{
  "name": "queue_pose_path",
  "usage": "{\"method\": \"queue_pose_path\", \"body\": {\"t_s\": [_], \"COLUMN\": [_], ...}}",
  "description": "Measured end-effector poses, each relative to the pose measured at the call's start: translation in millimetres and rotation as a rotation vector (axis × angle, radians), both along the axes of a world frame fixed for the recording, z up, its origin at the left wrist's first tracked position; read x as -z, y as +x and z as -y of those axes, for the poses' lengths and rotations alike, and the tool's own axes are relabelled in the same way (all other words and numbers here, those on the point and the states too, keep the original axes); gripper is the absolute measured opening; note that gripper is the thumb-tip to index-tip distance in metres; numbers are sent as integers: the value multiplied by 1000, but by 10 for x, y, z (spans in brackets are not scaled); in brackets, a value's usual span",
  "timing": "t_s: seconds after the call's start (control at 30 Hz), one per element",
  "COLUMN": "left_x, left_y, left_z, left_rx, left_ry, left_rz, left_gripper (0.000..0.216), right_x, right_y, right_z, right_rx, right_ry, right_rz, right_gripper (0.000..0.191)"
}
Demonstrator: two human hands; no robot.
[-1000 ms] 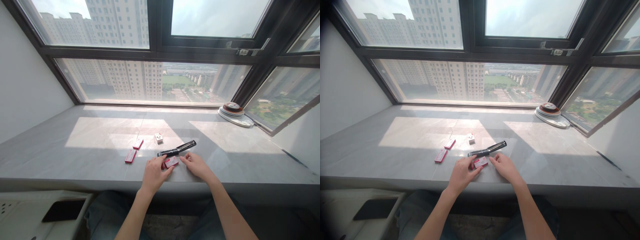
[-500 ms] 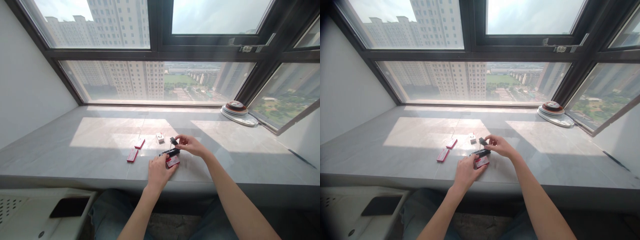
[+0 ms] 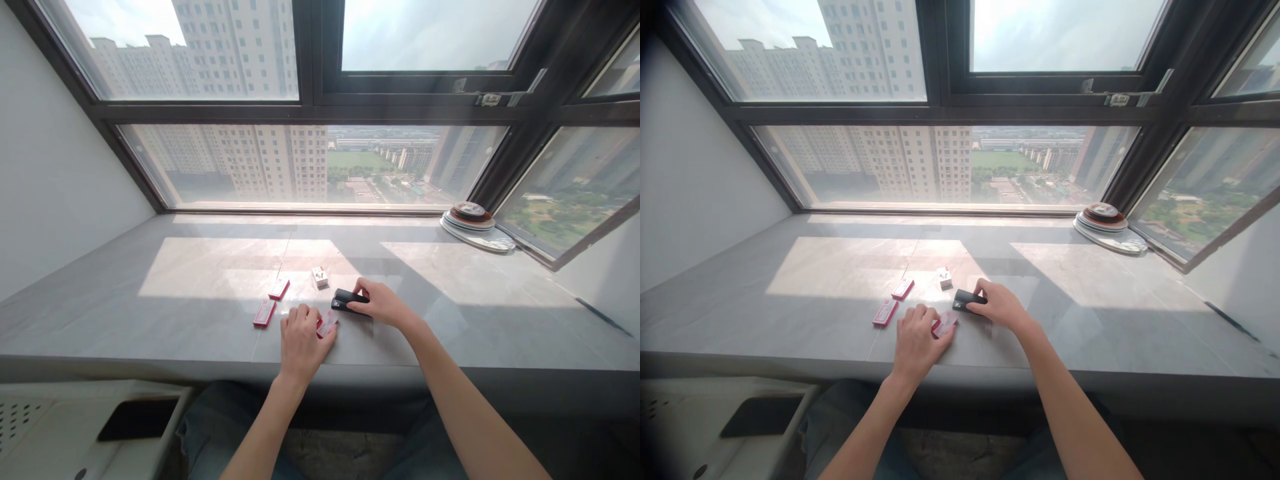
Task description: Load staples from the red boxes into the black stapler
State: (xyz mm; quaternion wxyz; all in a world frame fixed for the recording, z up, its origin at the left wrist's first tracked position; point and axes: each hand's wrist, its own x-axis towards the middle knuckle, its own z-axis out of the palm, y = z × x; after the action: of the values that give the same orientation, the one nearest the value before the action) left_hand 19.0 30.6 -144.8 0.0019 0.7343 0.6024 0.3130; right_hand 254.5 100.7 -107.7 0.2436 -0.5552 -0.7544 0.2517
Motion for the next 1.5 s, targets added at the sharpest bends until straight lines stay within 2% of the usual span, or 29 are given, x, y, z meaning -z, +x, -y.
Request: {"method": "queue_pose_path", "body": {"t_s": [0.1, 0.17, 0.23, 0.3, 0.4, 0.6, 0.8, 0.93, 1.03, 1.13, 1.23, 1.37, 1.5], "left_x": [52, 92, 129, 157, 181, 221, 262, 272, 277, 268, 244, 230, 256], "left_y": [-374, -622, -830, -979, -1075, -883, -336, 67, 243, 274, 211, 66, -167], "left_z": [-125, -235, -341, -425, -482, -470, -644, -748, -752, -732, -704, -568, -333], "left_rx": [-237, -293, -245, -139, -23, 8, -127, -135, -143, -109, -42, 21, 6], "left_ry": [39, 42, 18, -39, -116, -84, -64, -28, 9, 38, 37, 20, 14], "left_rz": [23, 31, 36, 59, 97, 12, -157, -181, -163, -165, -164, -119, -42], "left_gripper": [31, 38, 48, 62, 77, 67, 64, 66, 64, 58, 54, 50, 48], "right_x": [98, 144, 169, 183, 220, 363, 455, 496, 477, 430, 413, 474, 543], "right_y": [81, 99, 98, 90, 74, 0, -65, -140, -265, -446, -630, -796, -972], "right_z": [72, 109, 133, 152, 191, 295, 289, 154, -77, -330, -426, -220, 48], "right_rx": [57, 82, 97, 107, 103, 179, 298, 345, 336, 275, 206, 157, 40], "right_ry": [-1, 0, 0, -12, -50, 1, 44, 75, 73, 59, 44, 27, -17], "right_rz": [-78, -112, -118, -118, -152, -261, -278, -308, -348, -377, -403, -441, -533], "right_gripper": [34, 37, 38, 39, 42, 43, 53, 56, 56, 55, 53, 48, 38]}}
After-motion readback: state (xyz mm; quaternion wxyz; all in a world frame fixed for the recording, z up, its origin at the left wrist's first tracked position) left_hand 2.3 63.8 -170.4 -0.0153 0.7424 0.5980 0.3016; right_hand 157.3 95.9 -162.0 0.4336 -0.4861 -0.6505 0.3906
